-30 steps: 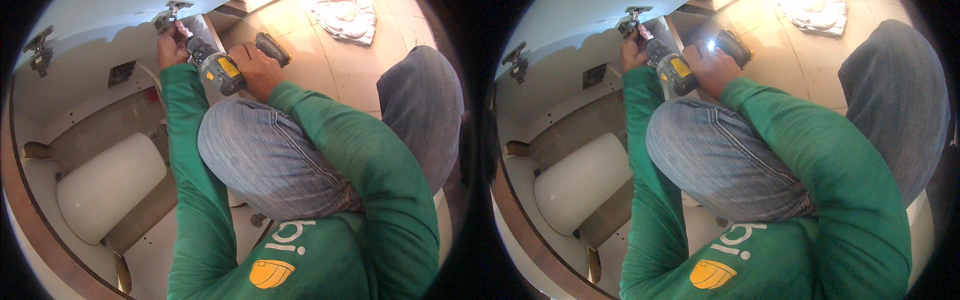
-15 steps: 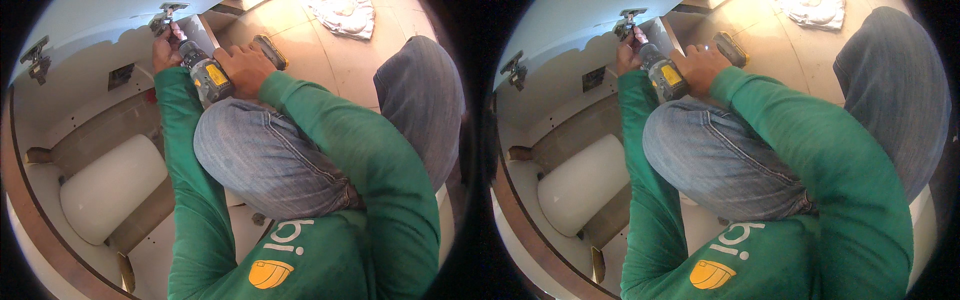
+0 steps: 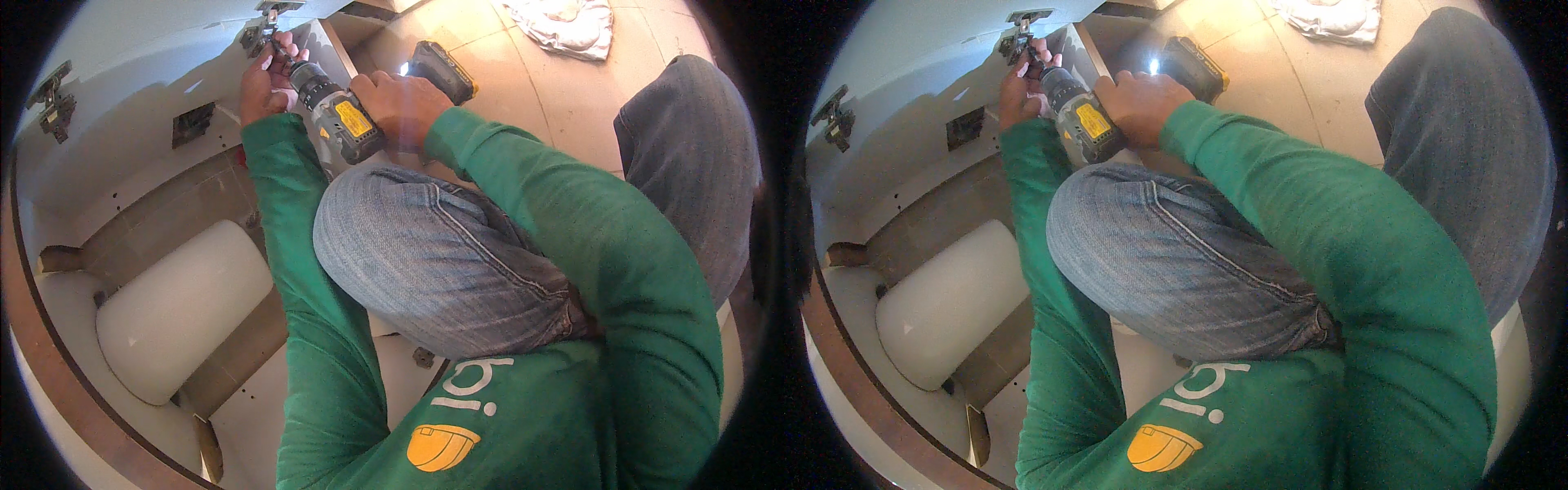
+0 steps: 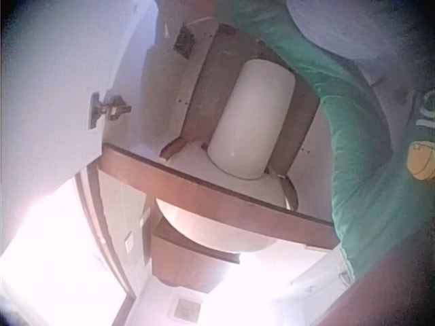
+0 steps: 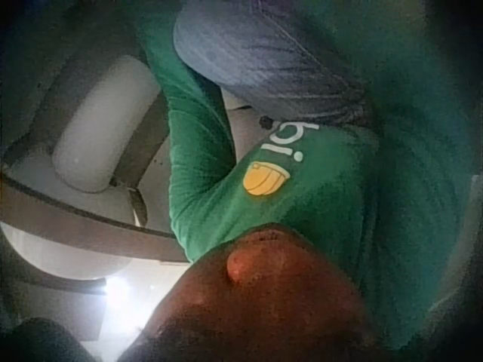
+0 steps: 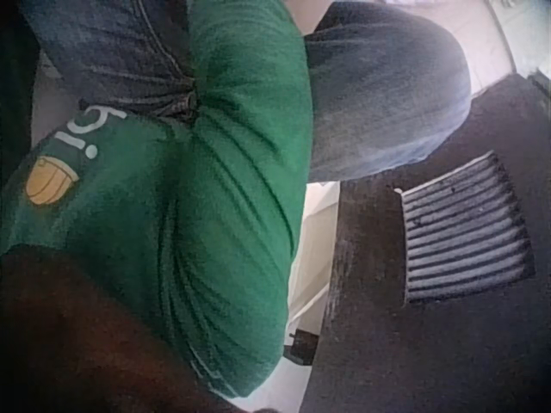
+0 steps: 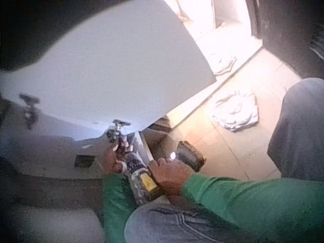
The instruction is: The person uses a cordless drill to attach metal hinges to a wooden cabinet door under a bathroom sink. After securing the hinges, the person removes the door from the cabinet frame.
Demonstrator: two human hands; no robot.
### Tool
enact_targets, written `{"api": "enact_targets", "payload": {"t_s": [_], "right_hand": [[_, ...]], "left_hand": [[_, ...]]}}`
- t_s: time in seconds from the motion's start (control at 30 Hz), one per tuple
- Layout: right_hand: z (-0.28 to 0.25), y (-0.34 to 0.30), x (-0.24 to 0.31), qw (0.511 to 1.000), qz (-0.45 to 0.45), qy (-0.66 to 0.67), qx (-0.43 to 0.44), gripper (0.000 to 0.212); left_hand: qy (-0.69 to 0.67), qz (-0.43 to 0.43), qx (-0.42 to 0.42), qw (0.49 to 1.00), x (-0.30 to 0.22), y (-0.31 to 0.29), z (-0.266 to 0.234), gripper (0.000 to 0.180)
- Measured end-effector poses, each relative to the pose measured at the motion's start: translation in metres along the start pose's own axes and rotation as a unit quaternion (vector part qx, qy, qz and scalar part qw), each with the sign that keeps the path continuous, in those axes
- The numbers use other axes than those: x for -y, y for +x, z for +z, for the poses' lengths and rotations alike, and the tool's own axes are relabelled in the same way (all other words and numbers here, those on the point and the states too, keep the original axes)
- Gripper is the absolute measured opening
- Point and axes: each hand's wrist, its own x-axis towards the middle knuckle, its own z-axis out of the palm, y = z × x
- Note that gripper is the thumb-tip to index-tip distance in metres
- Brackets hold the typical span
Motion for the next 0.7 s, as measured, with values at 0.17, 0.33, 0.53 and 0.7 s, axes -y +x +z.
{"api": "enact_targets", "payload": {"t_s": [0.17, 0.33, 0.53, 0.7], "right_hand": [[-0.006, 0.000, 0.007, 1.000, -0.010, -0.022, 0.016, 0.040], [0.000, 0.000, 0.006, 1.000, 0.002, -0.026, 0.003, 0.038], [0.005, 0.001, 0.009, 0.999, -0.001, -0.040, -0.001, 0.037], [0.006, 0.003, 0.008, 1.000, 0.006, -0.029, 0.009, 0.035]], "left_hand": [[0.010, 0.005, 0.046, 0.999, 0.005, -0.004, -0.006, 0.022], [0.004, -0.007, 0.000, 1.000, 0.002, -0.005, 0.011, 0.021], [-0.040, 0.017, 0.046, 0.998, 0.002, 0.007, 0.001, 0.019], [-0.096, -0.008, 0.107, 0.990, 0.003, 0.016, -0.008, 0.017]]}}
